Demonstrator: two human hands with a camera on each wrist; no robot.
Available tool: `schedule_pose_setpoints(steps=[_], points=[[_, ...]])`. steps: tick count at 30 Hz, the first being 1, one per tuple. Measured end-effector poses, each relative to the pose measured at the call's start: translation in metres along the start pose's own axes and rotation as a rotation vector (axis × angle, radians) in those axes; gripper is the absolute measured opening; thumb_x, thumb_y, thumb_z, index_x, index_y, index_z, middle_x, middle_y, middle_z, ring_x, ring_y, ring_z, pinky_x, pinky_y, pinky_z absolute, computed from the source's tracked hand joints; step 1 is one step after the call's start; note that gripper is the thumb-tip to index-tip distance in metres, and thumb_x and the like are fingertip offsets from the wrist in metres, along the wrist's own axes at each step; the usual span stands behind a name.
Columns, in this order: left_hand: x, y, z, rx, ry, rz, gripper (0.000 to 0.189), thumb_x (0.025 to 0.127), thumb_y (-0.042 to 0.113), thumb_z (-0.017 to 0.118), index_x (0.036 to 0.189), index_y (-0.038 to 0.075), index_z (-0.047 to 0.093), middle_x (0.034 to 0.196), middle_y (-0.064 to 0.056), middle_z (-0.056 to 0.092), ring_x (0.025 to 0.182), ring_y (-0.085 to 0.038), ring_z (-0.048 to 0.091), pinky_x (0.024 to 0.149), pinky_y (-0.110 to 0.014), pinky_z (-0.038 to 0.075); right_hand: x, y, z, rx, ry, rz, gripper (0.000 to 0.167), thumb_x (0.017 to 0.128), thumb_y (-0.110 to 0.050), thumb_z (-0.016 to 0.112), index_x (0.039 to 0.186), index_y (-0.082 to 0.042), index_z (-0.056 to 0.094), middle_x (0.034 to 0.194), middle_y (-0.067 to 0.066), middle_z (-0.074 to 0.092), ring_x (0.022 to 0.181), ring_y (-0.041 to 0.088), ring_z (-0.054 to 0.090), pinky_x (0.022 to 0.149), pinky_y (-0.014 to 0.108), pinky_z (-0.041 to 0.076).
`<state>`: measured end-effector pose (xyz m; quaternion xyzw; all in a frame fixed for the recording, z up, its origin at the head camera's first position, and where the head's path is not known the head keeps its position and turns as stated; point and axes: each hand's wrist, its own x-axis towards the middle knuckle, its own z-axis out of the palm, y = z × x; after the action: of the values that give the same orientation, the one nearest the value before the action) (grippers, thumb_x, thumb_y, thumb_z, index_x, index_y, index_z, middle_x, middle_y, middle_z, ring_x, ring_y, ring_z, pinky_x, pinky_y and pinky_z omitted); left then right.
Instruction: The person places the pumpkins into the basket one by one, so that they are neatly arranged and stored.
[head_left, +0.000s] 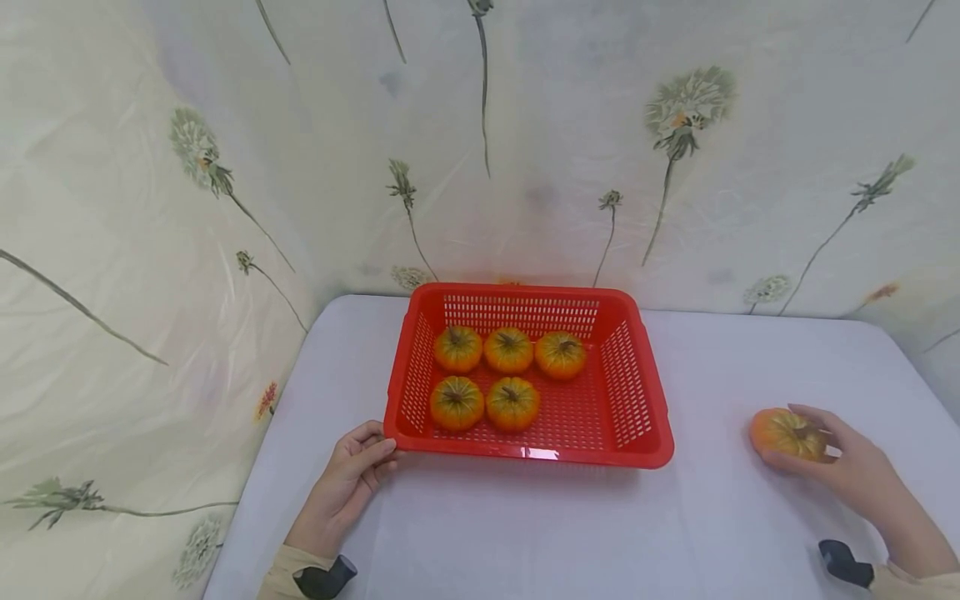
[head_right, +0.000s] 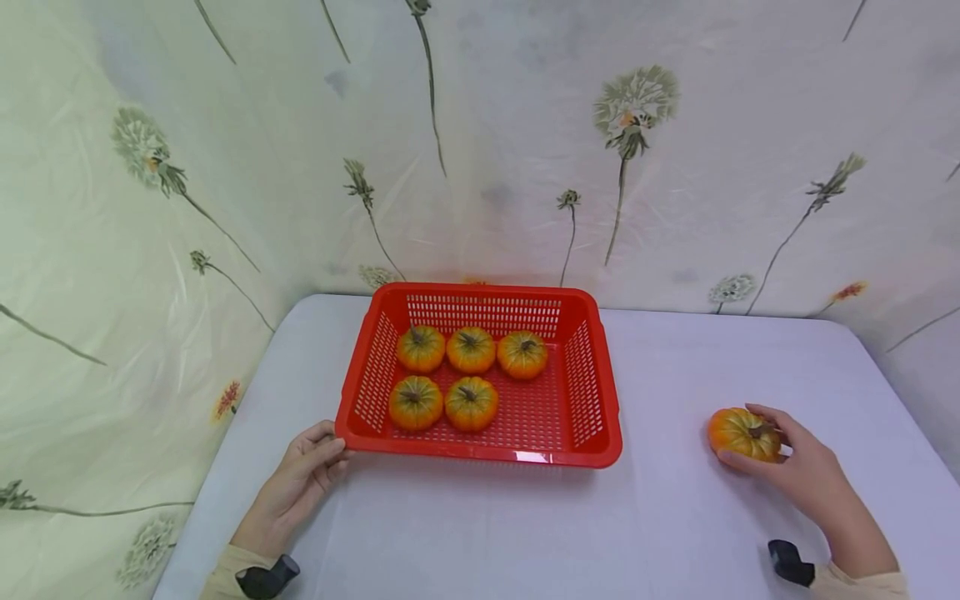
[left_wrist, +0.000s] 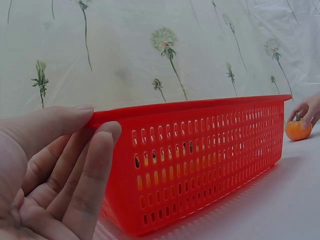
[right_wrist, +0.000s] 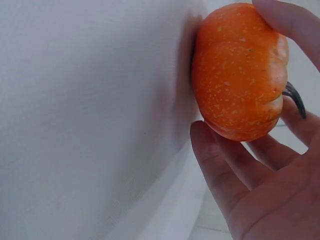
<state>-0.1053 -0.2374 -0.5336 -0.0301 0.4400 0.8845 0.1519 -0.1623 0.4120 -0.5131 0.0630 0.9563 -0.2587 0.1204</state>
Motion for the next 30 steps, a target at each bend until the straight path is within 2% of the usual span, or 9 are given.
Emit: schedule_pose_setpoints(steps=[11,17,22,30], points=[[-0.001,0.002,0.004,0.016,0.028,-0.026,0.017,0.103,0.001,0.057,0.105,0.015,0.067,0.1,0.003,0.071,0.088,-0.008,0.074,0.081,-0.018,0.062,-0.001,0.003,0.006,-0.004,0.049,0.02,0.11,0.089,-0.059,0.074,0.159,0.005,0.018,0.153,0.045,0.026,0.126,0.066,0.03,0.089,0.08,0.041],[0.0,0.002,0.003,0.02,0.031,-0.026,0.017,0.103,0.001,0.057,0.105,0.015,0.067,0.101,0.003,0.069,0.088,-0.008,0.073,0.081,-0.017,0.061,-0.001,0.0,0.006,0.007,0.04,0.02,0.109,0.09,-0.058,0.074,0.16,0.003,0.018,0.154,0.045,0.025,0.129,0.067,0.029,0.091,0.081,0.039],[0.0,0.001,0.002,0.026,0.04,-0.029,0.015,0.103,0.002,0.059,0.106,0.015,0.066,0.101,0.003,0.068,0.089,-0.008,0.073,0.081,-0.017,0.061,-0.001,-0.005,0.006,0.021,0.042,-0.016,0.106,0.091,-0.056,0.074,0.161,0.002,0.02,0.156,0.044,0.024,0.131,0.068,0.028,0.092,0.082,0.037],[0.0,0.001,0.003,0.021,0.042,-0.028,0.015,0.102,0.001,0.06,0.105,0.014,0.066,0.1,0.004,0.068,0.089,-0.009,0.073,0.08,-0.017,0.061,-0.001,-0.02,0.006,0.051,0.055,-0.078,0.103,0.09,-0.051,0.077,0.161,0.001,0.023,0.156,0.042,0.027,0.134,0.063,0.029,0.095,0.08,0.039]])
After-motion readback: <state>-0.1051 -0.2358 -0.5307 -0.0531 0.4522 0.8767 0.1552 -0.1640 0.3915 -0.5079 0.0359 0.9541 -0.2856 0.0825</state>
